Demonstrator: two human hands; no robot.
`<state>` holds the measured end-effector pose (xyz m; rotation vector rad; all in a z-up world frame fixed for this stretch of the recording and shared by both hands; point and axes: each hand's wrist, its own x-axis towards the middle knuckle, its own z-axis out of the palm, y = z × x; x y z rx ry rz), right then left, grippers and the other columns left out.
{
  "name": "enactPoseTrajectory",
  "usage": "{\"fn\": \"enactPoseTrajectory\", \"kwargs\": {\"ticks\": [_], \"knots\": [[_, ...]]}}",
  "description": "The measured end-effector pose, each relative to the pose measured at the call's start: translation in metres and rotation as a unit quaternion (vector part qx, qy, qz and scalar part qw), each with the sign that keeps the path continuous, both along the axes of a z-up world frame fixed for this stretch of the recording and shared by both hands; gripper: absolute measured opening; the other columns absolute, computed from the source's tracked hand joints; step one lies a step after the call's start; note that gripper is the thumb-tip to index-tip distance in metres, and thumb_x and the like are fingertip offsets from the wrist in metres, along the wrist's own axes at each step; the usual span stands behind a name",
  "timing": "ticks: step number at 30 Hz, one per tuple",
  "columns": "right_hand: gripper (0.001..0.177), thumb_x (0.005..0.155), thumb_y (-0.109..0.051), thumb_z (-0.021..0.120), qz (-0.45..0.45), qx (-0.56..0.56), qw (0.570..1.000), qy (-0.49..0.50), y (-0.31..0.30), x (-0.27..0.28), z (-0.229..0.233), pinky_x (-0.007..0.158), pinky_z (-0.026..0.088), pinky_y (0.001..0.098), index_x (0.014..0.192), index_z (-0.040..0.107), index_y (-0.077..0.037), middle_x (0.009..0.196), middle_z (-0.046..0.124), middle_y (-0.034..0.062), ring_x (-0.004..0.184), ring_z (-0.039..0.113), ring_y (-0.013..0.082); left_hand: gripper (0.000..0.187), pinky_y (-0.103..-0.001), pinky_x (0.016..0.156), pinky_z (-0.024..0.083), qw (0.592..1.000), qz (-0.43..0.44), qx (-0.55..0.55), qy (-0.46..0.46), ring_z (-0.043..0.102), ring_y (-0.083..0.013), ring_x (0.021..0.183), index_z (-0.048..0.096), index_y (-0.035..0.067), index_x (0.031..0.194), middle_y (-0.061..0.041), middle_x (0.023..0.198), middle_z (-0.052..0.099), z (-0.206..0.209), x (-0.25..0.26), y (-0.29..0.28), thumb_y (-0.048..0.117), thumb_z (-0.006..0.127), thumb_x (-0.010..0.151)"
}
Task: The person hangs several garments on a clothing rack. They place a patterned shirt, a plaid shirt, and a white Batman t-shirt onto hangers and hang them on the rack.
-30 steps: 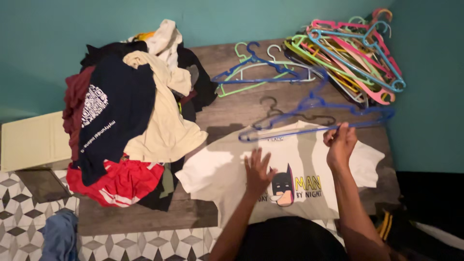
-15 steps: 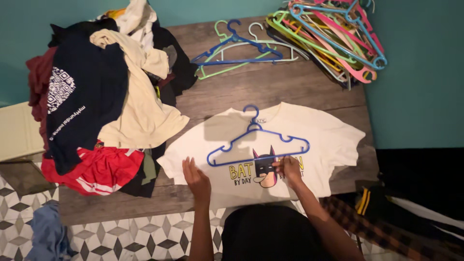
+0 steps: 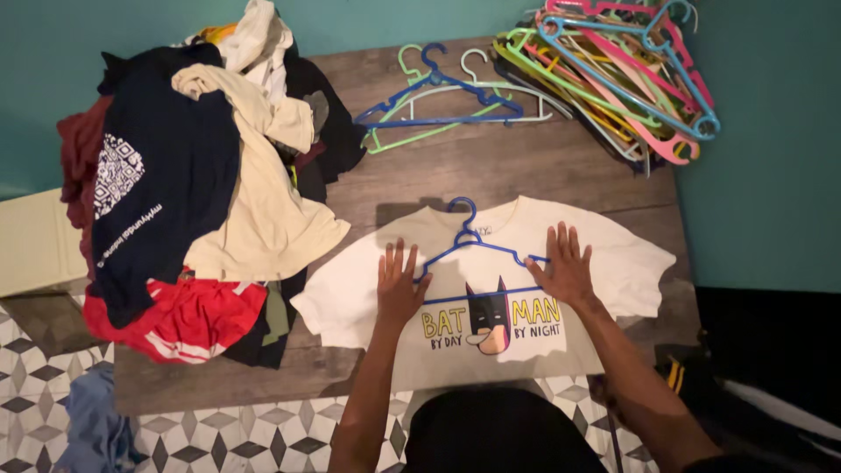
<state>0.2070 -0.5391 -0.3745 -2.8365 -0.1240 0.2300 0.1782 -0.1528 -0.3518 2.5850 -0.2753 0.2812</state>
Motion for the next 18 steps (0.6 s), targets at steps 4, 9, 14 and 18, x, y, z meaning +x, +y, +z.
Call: {"fn": "enactPoseTrajectory", "kwargs": {"ticks": [4, 9, 14, 18], "knots": [[0.098, 0.095, -0.067, 0.044, 0.001, -0.041, 0.999, 0.027, 0.001, 0.005, -0.021, 0.112, 0.002, 0.0787, 0.163, 0.008, -0.007, 0.171, -0.002, 0.0211, 0.157, -0.007, 0.0418, 0.077, -0.073, 0.114, 0.017, 0.996, 0.014, 0.069, 0.048, 0.022, -0.0477, 0.149, 0.049, 0.023, 0.149, -0.016, 0.163, 0.032, 0.005, 0.019, 0.005, 0.057, 0.071, 0.084], [0.098, 0.093, -0.069, 0.041, -0.01, -0.03, 0.999, 0.039, -0.005, 0.036, -0.02, 0.113, -0.003, 0.0771, 0.163, 0.003, -0.011, 0.172, -0.007, 0.0169, 0.157, -0.012, 0.0382, 0.085, -0.073, 0.117, 0.013, 0.997, 0.004, 0.052, 0.053, 0.017, -0.0445, 0.154, 0.05, 0.025, 0.152, -0.014, 0.167, 0.027, 0.003, 0.052, 0.011, 0.066, 0.072, 0.08], [0.098, 0.094, -0.069, 0.04, -0.005, -0.034, 0.998, 0.053, -0.014, 0.091, -0.029, 0.112, -0.004, 0.078, 0.164, 0.001, -0.012, 0.172, -0.008, 0.0162, 0.157, -0.013, 0.0378, 0.093, -0.073, 0.119, 0.01, 0.997, -0.007, 0.063, 0.049, 0.008, -0.0389, 0.16, 0.051, 0.028, 0.154, -0.009, 0.171, 0.023, -0.014, 0.099, 0.014, 0.074, 0.073, 0.076], [0.097, 0.096, -0.069, 0.04, -0.014, -0.047, 0.997, 0.067, -0.016, 0.13, -0.031, 0.114, -0.003, 0.0771, 0.165, -0.001, -0.013, 0.173, -0.009, 0.0157, 0.158, -0.014, 0.0379, 0.101, -0.078, 0.112, 0.006, 0.994, -0.034, 0.07, 0.082, 0.001, -0.0443, 0.153, 0.048, 0.024, 0.154, -0.015, 0.168, 0.019, -0.027, 0.145, 0.016, 0.076, 0.074, 0.072]]}}
